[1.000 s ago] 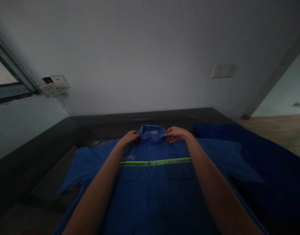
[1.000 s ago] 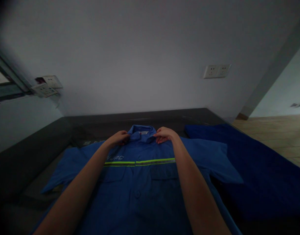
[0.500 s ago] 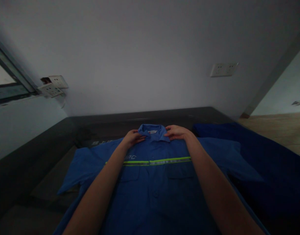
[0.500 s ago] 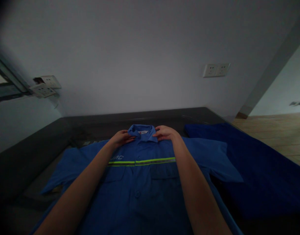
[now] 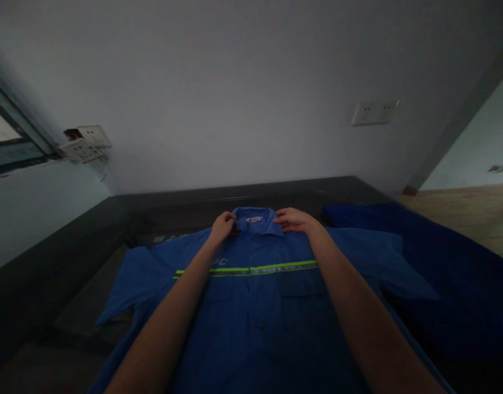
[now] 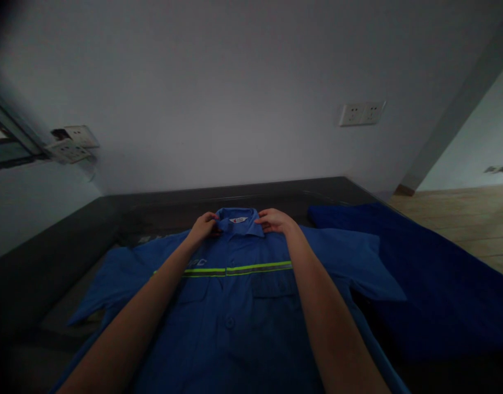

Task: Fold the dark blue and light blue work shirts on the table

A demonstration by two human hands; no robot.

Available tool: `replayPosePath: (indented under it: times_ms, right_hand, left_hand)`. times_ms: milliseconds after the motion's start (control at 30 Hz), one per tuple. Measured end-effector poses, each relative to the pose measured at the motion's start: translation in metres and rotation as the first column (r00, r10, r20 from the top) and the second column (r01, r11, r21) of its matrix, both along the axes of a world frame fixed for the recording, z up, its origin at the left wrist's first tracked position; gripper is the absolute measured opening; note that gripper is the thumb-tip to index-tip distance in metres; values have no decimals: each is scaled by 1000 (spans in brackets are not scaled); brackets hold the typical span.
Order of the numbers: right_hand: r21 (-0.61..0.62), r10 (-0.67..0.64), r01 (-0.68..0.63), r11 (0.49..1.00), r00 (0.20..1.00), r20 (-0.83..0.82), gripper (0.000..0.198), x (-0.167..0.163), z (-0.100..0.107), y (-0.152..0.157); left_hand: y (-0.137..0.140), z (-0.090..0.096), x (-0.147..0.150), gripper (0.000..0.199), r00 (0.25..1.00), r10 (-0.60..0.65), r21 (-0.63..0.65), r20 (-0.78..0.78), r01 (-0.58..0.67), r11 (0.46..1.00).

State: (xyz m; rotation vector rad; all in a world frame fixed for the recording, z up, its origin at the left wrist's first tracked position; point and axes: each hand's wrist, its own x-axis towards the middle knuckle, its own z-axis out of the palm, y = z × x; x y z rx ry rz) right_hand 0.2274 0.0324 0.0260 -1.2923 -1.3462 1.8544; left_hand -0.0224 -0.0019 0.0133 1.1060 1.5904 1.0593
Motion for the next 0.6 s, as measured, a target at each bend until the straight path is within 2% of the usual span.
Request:
replayPosePath:
  times_ms: [67, 200, 333, 433, 600]
  right_hand:
    - [3, 0, 0, 1000, 1000, 19, 19, -1, 0, -1]
    - [4, -4, 4, 1000, 999, 38, 21, -1, 1, -1]
    - [11, 6, -7, 1000, 999, 54, 22, -1, 1, -1]
    - [1, 40, -40, 999, 998, 58, 24, -1, 1, -2]
    - [4, 54, -54, 999, 999, -1, 29, -2, 2, -4]
  left_hand:
    - [0, 0, 0, 7, 998, -42, -34, -48, 41, 999]
    - [-4, 3, 1, 24, 991, -118, -131, -58, 110, 985]
    - [-8, 4, 3, 38, 991, -123, -203, 58, 132, 970]
    - [-9, 5, 3, 31, 985, -113, -204, 128, 138, 969]
    - [-10, 11, -2, 17, 962, -174, -188, 212, 215, 958]
